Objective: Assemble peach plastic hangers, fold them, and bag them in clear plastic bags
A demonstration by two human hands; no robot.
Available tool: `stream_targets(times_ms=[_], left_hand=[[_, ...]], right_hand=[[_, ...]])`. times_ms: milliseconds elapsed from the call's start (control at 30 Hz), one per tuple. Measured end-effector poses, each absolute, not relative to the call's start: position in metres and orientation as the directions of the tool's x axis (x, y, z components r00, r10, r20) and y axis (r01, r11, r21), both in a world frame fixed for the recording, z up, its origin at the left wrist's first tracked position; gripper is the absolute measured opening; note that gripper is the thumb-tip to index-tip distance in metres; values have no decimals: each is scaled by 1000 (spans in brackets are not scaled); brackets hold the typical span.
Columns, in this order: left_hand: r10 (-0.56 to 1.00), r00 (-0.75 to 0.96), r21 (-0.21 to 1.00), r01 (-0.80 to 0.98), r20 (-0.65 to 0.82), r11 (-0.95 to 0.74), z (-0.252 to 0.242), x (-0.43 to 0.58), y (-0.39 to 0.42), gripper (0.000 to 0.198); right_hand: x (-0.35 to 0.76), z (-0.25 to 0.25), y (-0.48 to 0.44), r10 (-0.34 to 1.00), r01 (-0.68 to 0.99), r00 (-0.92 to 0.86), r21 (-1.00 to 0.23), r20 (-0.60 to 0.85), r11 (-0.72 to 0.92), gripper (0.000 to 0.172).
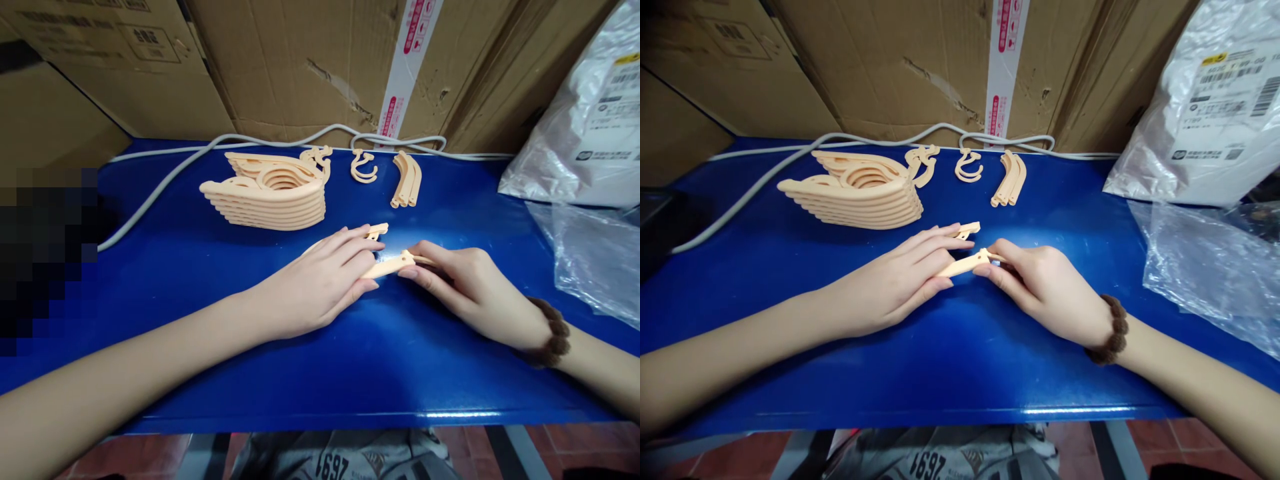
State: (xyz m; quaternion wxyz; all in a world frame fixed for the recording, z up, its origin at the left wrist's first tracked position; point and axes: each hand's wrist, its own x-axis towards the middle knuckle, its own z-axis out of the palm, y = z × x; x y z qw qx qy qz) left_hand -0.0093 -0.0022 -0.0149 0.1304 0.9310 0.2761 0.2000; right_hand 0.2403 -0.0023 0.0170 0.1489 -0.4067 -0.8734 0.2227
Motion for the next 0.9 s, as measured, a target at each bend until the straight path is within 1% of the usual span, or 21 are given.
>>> stream_targets(times_ms=[67,133,233,333,567,667,767,900], left_hand=[[569,767,361,462,296,-810,-15,-10,-2,31],[563,770,365,452,301,-814,-15,-10,-3,32],[552,766,371,433,328,-822,-18,-11,-4,32],[554,755,379,426,350,-821,-21,-11,-4,32],[545,773,388,416,326,-822,-20,-11,-4,31],[538,778,385,411,325,-826,-20,-11,-4,31],[540,778,385,414,321,-825,-20,-11,-3,31],[536,788,388,411,305,-825,-19,-12,-3,33]], right_hand=[[241,15,-3,773,648,-627,-483,102,589,34],[242,13,-4,753,653,-641,-411,147,636,36],[244,11,-5,684,644,-687,-229,245,730,37],[246,10,-5,609,624,-729,-62,312,779,35],[250,12,-4,519,600,-790,235,327,764,39],[251,11,-4,503,589,-802,287,323,755,40],[251,11,-4,493,582,-806,291,326,759,40],[250,11,-3,441,558,-820,340,365,757,35]])
